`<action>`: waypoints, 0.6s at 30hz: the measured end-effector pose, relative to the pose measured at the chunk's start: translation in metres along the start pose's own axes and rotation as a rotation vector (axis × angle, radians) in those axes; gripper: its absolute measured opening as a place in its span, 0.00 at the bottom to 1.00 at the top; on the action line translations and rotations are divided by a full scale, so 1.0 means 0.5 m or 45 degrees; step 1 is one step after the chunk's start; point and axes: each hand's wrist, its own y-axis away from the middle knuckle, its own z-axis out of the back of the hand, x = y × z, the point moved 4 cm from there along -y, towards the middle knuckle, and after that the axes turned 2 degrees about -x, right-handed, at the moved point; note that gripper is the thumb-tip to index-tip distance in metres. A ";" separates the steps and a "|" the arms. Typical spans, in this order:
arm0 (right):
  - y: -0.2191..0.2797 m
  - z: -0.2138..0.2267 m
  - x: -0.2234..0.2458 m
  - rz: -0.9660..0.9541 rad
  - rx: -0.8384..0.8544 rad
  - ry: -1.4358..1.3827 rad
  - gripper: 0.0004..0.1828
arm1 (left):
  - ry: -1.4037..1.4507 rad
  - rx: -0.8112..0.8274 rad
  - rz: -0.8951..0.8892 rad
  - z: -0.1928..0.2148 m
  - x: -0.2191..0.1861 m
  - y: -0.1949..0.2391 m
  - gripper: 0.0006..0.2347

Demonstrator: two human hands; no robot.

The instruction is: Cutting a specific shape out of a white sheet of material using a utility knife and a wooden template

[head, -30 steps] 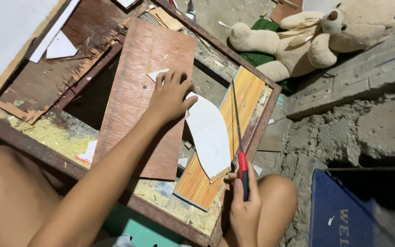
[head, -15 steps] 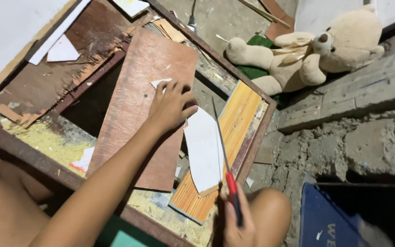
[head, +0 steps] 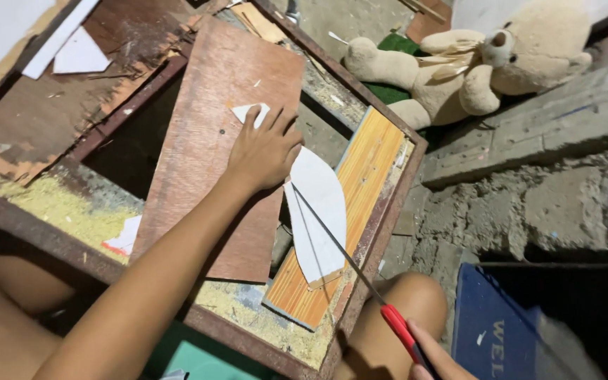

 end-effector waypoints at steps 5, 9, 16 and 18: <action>0.107 -0.046 0.197 0.139 -0.507 0.662 0.28 | -0.043 -0.105 -0.062 -0.013 0.011 -0.015 0.14; 0.099 -0.050 0.190 0.380 -0.533 0.750 0.28 | 0.151 0.035 -0.198 -0.021 0.007 -0.051 0.19; 0.099 -0.057 0.193 0.463 -0.518 0.860 0.31 | -0.076 -0.068 -0.334 -0.058 0.009 -0.066 0.19; 0.104 -0.072 0.216 0.427 -0.521 0.834 0.30 | -0.102 -0.072 -0.349 -0.059 0.011 -0.065 0.19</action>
